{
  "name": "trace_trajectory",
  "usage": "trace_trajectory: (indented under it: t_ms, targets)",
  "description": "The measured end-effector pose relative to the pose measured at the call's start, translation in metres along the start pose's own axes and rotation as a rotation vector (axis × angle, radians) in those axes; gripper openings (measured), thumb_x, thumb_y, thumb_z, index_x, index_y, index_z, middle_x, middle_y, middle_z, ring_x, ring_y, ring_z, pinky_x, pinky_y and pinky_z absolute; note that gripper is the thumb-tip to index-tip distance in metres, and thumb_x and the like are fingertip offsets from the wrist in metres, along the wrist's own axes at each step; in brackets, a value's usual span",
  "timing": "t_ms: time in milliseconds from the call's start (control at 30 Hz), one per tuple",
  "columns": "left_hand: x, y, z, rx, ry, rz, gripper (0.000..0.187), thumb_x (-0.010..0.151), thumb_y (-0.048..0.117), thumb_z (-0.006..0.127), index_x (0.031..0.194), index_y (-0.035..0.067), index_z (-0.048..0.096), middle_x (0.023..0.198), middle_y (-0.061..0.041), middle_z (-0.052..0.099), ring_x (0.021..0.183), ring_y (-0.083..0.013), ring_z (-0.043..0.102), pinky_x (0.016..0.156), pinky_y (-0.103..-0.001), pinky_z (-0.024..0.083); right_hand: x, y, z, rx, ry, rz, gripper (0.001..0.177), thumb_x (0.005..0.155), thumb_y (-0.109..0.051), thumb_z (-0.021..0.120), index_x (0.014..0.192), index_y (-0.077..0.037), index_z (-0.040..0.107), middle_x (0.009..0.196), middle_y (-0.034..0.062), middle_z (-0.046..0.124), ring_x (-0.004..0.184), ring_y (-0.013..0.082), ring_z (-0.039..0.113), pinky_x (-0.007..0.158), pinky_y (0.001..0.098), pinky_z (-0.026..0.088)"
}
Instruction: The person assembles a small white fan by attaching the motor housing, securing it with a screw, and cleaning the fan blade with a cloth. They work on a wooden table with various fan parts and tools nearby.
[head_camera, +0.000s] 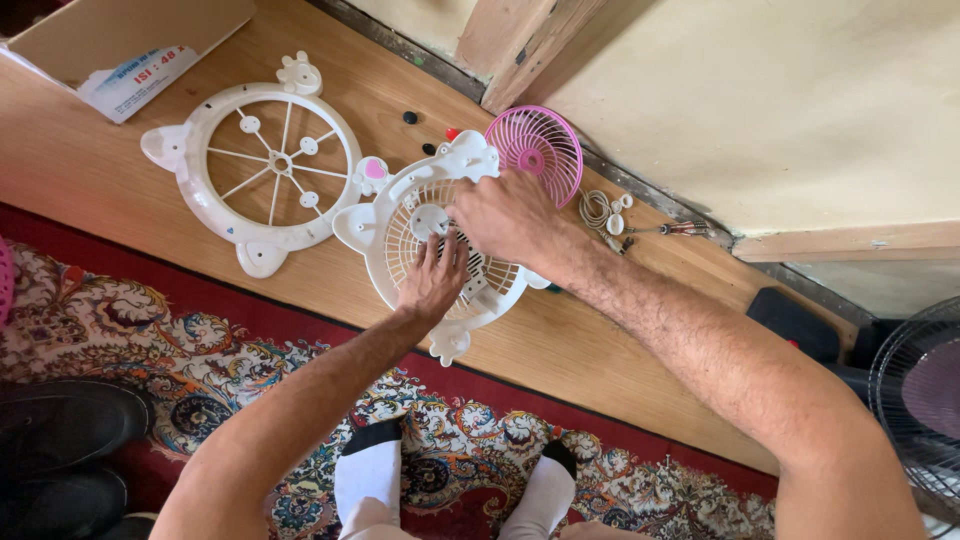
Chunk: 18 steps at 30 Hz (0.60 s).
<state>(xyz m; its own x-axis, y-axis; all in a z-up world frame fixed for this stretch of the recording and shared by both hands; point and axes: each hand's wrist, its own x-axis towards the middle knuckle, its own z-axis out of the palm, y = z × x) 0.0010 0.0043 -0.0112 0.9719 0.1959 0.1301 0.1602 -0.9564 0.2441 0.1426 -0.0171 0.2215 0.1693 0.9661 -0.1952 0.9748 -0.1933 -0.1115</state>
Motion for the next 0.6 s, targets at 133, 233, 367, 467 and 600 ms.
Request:
trace_trajectory:
  t_ms: [133, 233, 367, 467, 600]
  targets:
    - [0.002, -0.001, 0.001, 0.006, -0.038, 0.006, 0.055, 0.095, 0.025, 0.061, 0.139, -0.004, 0.046, 0.151, -0.028, 0.039, 0.135, -0.0472, 0.045, 0.108, -0.054, 0.045, -0.006, 0.007, -0.009, -0.028, 0.008, 0.098, 0.038, 0.100, -0.035, 0.065, 0.088, 0.001, 0.072, 0.063, 0.0190, 0.068, 0.058, 0.0357, 0.070, 0.054, 0.0529, 0.055]
    - [0.003, -0.001, 0.001, -0.007, -0.070, -0.002, 0.055, 0.095, 0.025, 0.061, 0.139, -0.004, 0.046, 0.152, -0.028, 0.038, 0.136, -0.0473, 0.044, 0.108, -0.055, 0.045, -0.006, 0.013, -0.016, -0.084, -0.073, 0.111, 0.035, 0.100, -0.033, 0.063, 0.104, 0.002, 0.064, 0.069, 0.0186, 0.068, 0.065, 0.0368, 0.070, 0.059, 0.0536, 0.055]
    - [0.002, 0.000, 0.001, -0.008, -0.053, 0.001, 0.054, 0.096, 0.024, 0.061, 0.140, -0.004, 0.046, 0.152, -0.027, 0.039, 0.136, -0.0474, 0.045, 0.109, -0.055, 0.045, -0.007, 0.022, -0.018, -0.219, 0.005, -0.083, 0.040, 0.090, -0.014, 0.061, 0.127, 0.000, 0.052, 0.095, 0.0183, 0.069, 0.085, 0.0328, 0.071, 0.065, 0.0484, 0.056]
    - [0.001, 0.001, 0.002, -0.011, -0.032, -0.005, 0.054, 0.096, 0.025, 0.062, 0.140, -0.003, 0.047, 0.152, -0.026, 0.040, 0.137, -0.0468, 0.045, 0.110, -0.055, 0.045, -0.009, 0.022, -0.011, -0.302, 0.047, -0.177, 0.028, 0.092, -0.010, 0.059, 0.119, -0.007, 0.055, 0.109, 0.0133, 0.067, 0.100, 0.0271, 0.069, 0.070, 0.0456, 0.055]
    - [0.002, 0.001, 0.002, -0.022, -0.049, -0.009, 0.057, 0.095, 0.027, 0.064, 0.140, -0.003, 0.047, 0.151, -0.027, 0.040, 0.136, -0.0471, 0.045, 0.109, -0.055, 0.045, -0.012, 0.021, -0.004, -0.307, 0.110, -0.275, 0.018, 0.098, -0.017, 0.062, 0.114, -0.011, 0.059, 0.105, 0.0057, 0.068, 0.104, 0.0231, 0.069, 0.079, 0.0416, 0.054]
